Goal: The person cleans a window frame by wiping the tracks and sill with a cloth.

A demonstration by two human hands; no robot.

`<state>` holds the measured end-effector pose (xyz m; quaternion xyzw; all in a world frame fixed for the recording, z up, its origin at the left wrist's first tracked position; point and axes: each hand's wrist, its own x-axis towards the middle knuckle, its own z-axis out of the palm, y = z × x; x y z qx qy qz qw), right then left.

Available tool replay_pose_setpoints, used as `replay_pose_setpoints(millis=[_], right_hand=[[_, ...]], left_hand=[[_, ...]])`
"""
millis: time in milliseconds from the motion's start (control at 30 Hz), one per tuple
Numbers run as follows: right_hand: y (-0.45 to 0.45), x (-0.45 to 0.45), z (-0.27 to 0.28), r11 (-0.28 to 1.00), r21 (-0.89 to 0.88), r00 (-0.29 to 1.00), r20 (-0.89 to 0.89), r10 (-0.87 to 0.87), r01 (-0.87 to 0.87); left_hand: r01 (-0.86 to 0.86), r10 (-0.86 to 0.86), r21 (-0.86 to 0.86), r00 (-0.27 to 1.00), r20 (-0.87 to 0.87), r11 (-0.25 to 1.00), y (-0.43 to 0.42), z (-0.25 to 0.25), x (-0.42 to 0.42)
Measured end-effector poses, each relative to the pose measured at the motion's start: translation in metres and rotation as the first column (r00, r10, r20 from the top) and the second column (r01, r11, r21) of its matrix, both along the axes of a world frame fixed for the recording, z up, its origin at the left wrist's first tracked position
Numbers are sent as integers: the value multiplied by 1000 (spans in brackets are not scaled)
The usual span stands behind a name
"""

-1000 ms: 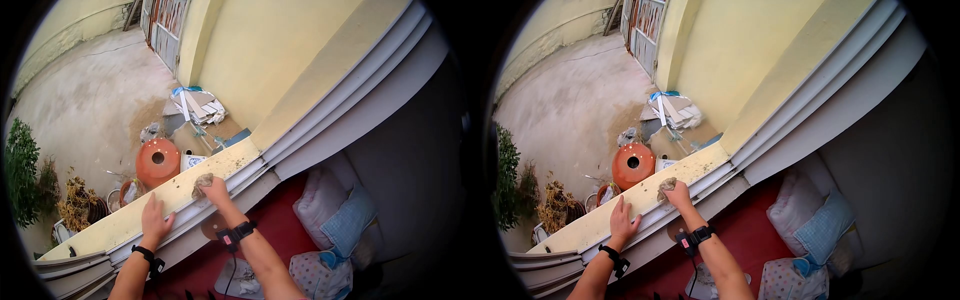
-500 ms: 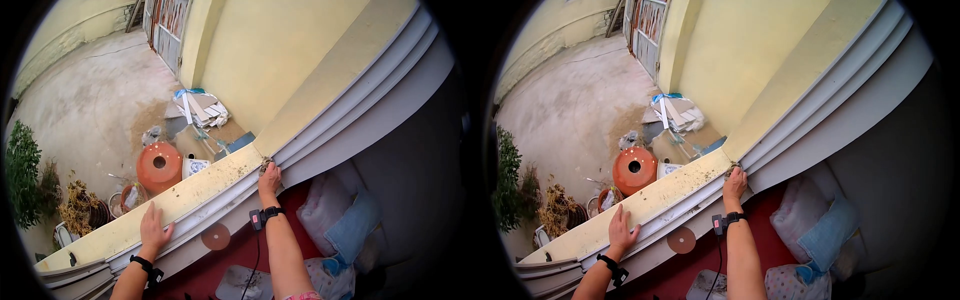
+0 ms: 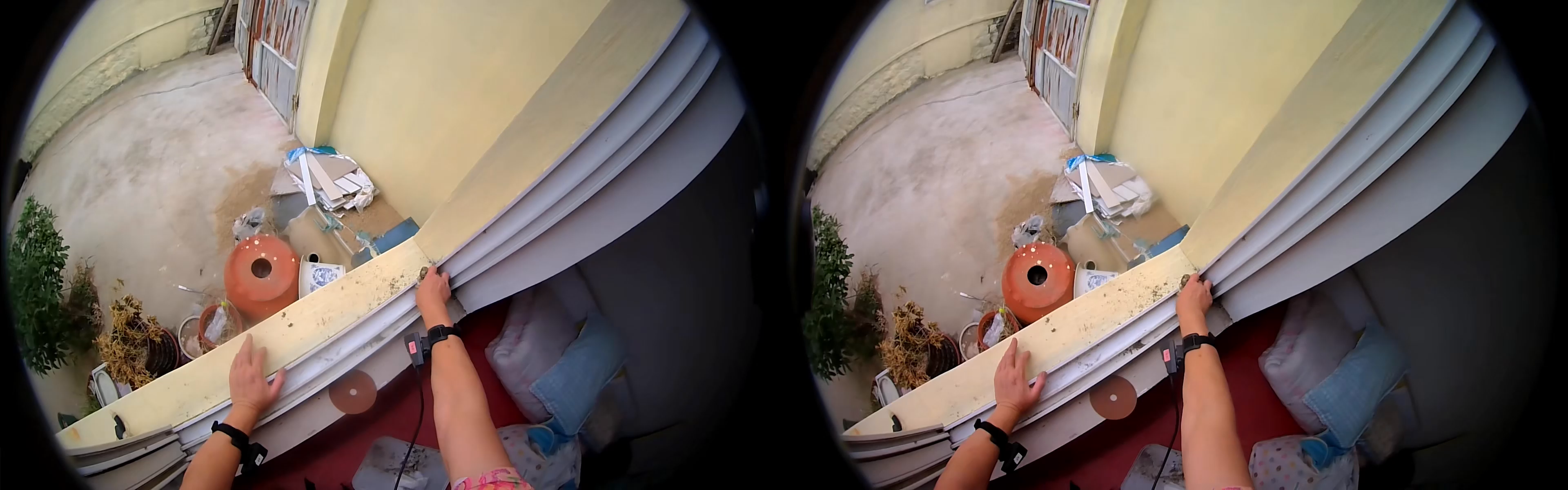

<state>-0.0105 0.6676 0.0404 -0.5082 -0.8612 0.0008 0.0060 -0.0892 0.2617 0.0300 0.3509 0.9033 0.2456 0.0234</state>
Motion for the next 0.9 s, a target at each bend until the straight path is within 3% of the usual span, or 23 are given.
replay_pose_setpoints(millis=[200,367,433,467,600,767,833,900], right_hand=[[-30,35,2,958,-127,939,-267,216,-256],[-53,48,4,924,-65,865,-383,325,-376],[-47,45,9,900,324,823,-396,408,-290],[-37,42,11,876,401,856,-319,406,-266],[-1,30,4,909,308,934,-132,332,-280],[10,14,-27,977,117,975,-114,190,-177],[11,12,-18,984,91,983,-95,158,-150],[17,19,-1,980,-54,980,-67,190,-193]], left_hand=[[-6,6,14,1000,-9,1000,0,3,2],[-11,10,26,999,33,1000,0,0,1],[-12,12,21,999,37,1000,0,0,1],[-12,11,21,999,33,1000,0,0,1],[-18,18,20,999,40,1000,0,2,2],[-11,11,6,1000,27,1000,1,2,2],[-4,4,14,1000,21,1000,1,2,1],[-9,9,16,1000,16,1000,1,2,2]])
